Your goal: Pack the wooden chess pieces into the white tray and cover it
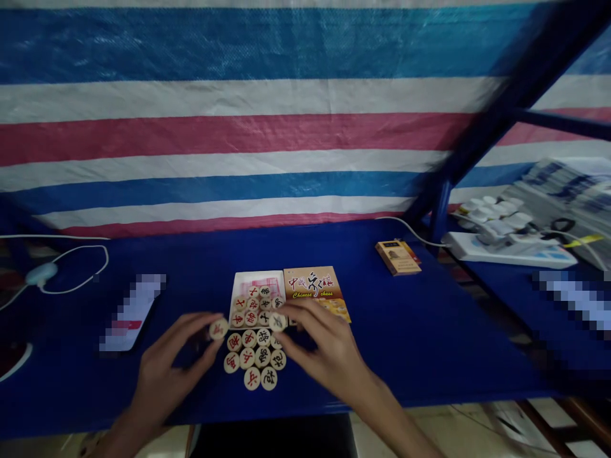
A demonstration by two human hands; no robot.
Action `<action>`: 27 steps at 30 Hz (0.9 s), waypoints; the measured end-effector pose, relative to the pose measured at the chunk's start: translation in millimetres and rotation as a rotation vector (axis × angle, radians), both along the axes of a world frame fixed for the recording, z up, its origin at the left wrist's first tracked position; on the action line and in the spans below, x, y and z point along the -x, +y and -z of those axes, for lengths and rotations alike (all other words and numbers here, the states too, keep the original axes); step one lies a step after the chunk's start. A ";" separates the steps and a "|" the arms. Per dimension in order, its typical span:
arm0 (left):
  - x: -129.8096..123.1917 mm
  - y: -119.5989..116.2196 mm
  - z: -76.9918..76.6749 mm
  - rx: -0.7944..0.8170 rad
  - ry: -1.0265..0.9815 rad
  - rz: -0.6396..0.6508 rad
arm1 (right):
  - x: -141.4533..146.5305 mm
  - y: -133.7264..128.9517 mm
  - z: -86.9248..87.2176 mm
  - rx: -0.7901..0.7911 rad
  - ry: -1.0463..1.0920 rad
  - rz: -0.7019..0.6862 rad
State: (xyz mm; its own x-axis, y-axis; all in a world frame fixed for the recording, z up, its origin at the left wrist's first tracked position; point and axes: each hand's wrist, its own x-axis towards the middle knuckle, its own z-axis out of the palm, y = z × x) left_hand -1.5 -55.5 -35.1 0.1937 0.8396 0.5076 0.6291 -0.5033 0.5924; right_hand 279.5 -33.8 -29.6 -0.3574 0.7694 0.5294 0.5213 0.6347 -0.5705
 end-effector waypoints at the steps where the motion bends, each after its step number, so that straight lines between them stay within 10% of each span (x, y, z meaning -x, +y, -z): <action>1: -4.5 17.6 -3.9 -0.008 -0.036 0.034 | 4.5 15.7 -6.3 -0.036 -0.004 -0.010; 7: -27.5 81.4 3.9 0.000 -0.177 0.171 | 23.1 66.1 -8.1 -0.082 0.013 -0.057; 27: -24.9 70.2 9.9 0.044 -0.170 0.238 | 18.6 57.7 7.1 -0.025 0.037 -0.142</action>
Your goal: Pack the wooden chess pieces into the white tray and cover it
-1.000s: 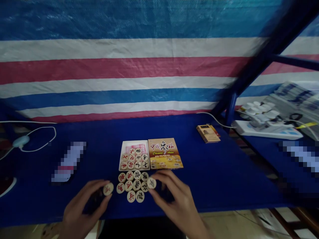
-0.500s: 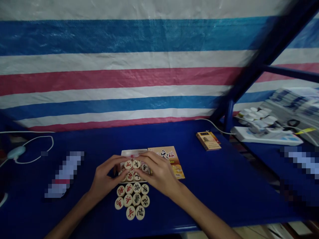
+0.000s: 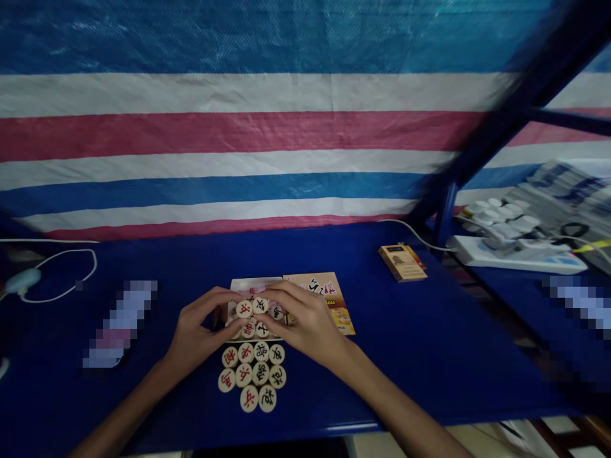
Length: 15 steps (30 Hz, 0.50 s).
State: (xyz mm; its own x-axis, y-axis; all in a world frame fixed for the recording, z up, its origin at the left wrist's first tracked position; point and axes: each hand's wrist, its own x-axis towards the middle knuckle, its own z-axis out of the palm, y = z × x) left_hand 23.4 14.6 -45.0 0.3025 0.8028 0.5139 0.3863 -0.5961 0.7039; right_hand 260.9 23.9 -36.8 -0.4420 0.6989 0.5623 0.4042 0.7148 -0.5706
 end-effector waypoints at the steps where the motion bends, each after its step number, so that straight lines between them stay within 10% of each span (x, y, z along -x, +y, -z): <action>1: -0.2 0.1 0.0 0.004 0.002 -0.003 | -0.2 0.1 0.3 -0.001 -0.002 0.001; 15: 2.1 3.9 4.1 0.040 0.006 -0.019 | -1.8 2.8 3.1 0.009 -0.042 -0.023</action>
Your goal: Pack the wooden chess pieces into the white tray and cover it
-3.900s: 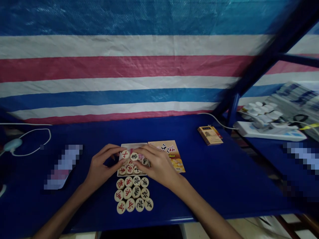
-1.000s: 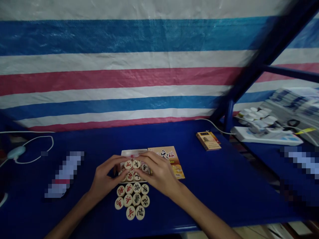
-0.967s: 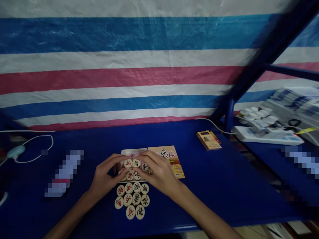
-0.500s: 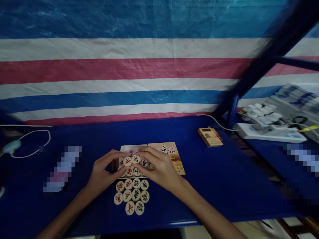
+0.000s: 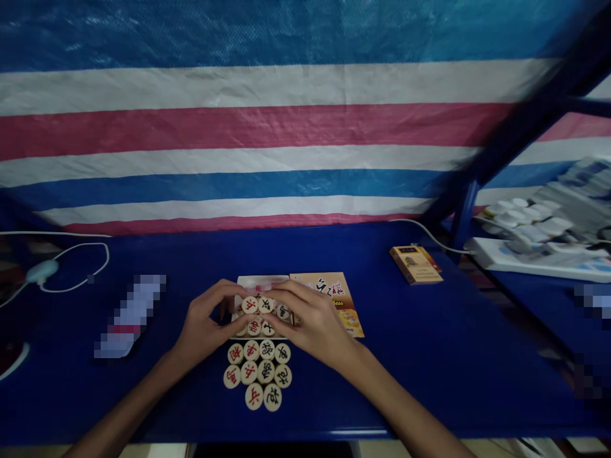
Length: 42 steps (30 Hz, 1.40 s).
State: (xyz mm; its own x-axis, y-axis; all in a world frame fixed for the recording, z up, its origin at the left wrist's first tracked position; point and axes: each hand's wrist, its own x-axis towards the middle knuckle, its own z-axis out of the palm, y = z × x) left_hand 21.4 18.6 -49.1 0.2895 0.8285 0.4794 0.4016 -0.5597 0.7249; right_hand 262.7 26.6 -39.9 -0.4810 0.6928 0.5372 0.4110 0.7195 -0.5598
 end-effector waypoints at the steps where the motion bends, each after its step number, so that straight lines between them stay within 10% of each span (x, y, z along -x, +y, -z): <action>1: -0.1 0.2 0.0 0.002 0.003 0.001 | -0.1 0.1 0.9 0.001 -0.005 0.003; 20: 15.0 15.6 6.4 -0.137 0.435 -0.177 | -13.4 21.0 1.6 -0.156 -0.461 0.151; 42: 15.6 17.7 5.7 -0.076 0.306 -0.240 | -11.5 16.0 3.6 -0.112 -0.440 0.111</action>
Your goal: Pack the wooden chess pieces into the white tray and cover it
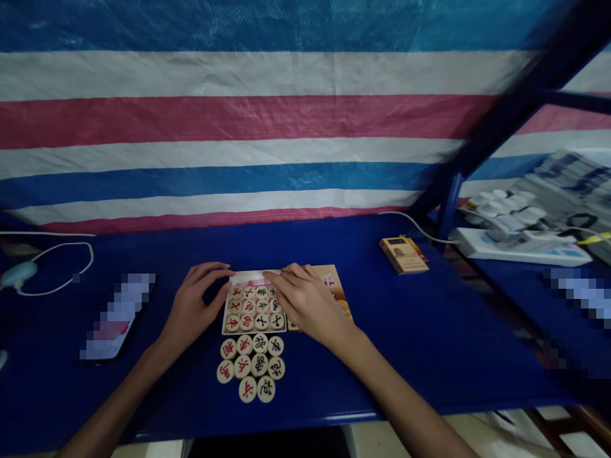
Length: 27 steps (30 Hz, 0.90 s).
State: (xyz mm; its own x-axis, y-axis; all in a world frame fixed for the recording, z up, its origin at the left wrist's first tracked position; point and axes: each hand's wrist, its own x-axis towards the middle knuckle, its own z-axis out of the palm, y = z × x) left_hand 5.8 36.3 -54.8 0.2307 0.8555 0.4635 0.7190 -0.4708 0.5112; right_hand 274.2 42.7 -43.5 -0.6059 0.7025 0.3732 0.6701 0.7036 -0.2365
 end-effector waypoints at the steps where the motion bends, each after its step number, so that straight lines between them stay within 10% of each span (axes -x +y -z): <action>1: -0.1 0.0 -1.2 -0.002 -0.023 0.000 | -0.3 0.4 0.3 0.006 0.015 0.004; 8: -4.6 -7.5 -20.4 -0.079 -0.248 0.057 | 2.8 -11.1 -13.0 -0.018 0.259 0.012; 14: -0.8 -62.5 -16.4 0.002 -0.634 -0.058 | 2.2 -90.6 0.5 -0.054 0.518 0.027; 20: 9.0 -124.7 6.3 0.115 -0.272 -0.039 | -3.4 -144.6 35.2 0.057 0.558 0.197; 27: 5.8 -129.8 19.6 0.097 0.012 -0.046 | 0.3 -135.6 37.4 0.218 0.505 0.239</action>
